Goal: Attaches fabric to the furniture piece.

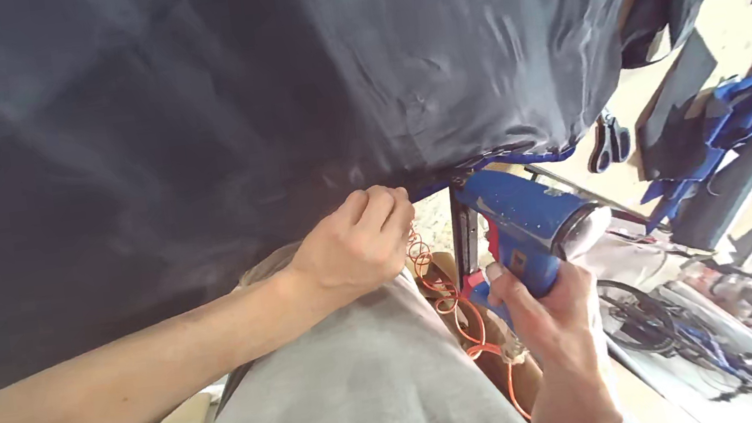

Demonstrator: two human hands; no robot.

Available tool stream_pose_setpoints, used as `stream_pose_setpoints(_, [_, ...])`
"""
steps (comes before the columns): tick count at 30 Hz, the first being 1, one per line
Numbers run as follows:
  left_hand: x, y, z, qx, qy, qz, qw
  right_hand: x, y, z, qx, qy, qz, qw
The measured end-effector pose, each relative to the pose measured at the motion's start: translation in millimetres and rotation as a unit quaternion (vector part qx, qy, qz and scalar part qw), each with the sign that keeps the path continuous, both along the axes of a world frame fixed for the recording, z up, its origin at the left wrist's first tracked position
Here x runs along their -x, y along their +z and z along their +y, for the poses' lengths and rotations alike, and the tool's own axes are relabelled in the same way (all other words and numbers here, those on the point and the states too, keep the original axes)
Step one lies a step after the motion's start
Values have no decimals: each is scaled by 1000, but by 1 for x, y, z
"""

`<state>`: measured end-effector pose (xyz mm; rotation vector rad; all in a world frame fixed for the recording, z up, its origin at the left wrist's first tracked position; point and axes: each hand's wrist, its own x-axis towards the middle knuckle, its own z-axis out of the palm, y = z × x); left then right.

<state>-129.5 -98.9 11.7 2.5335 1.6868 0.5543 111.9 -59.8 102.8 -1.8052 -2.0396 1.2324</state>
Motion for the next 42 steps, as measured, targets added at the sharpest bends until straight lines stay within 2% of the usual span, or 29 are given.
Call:
stream_pose_setpoints(8, [2,0,-11,8,-3,12,1000,24,7,-24,-6,-23,29,999])
stream_pose_setpoints(12, [11,5,-15,25,-35,19,999,39,2,-38,4,-24,-3,1000])
stream_pose_setpoints(17, [33,8,-29,52,-98,34,993,53,12,-57,-14,-70,30,997])
stream_pose_setpoints(22, [49,6,-38,56,-106,-29,992,76,13,-67,-1,-76,18,997])
stream_pose_setpoints(26, [53,9,-42,51,-120,-30,991,87,8,-76,18,-62,-18,998])
stream_pose_setpoints(28, [59,16,-47,44,-126,-60,989,83,10,-80,-1,-91,10,996])
stream_pose_setpoints(30, [74,27,-60,31,-103,-86,990,70,14,-84,-27,-145,82,986])
stream_pose_setpoints(32, [96,37,-74,41,-27,-72,996,50,16,-80,-42,-183,133,973])
stream_pose_setpoints(35, [118,32,-89,88,89,-37,991,20,7,-69,-39,-206,153,966])
stream_pose_setpoints(38, [110,28,-90,95,140,-17,985,0,-14,-57,-19,-204,161,965])
stream_pose_setpoints(42, [98,30,-93,77,160,21,984,-10,-38,-61,26,-181,174,968])
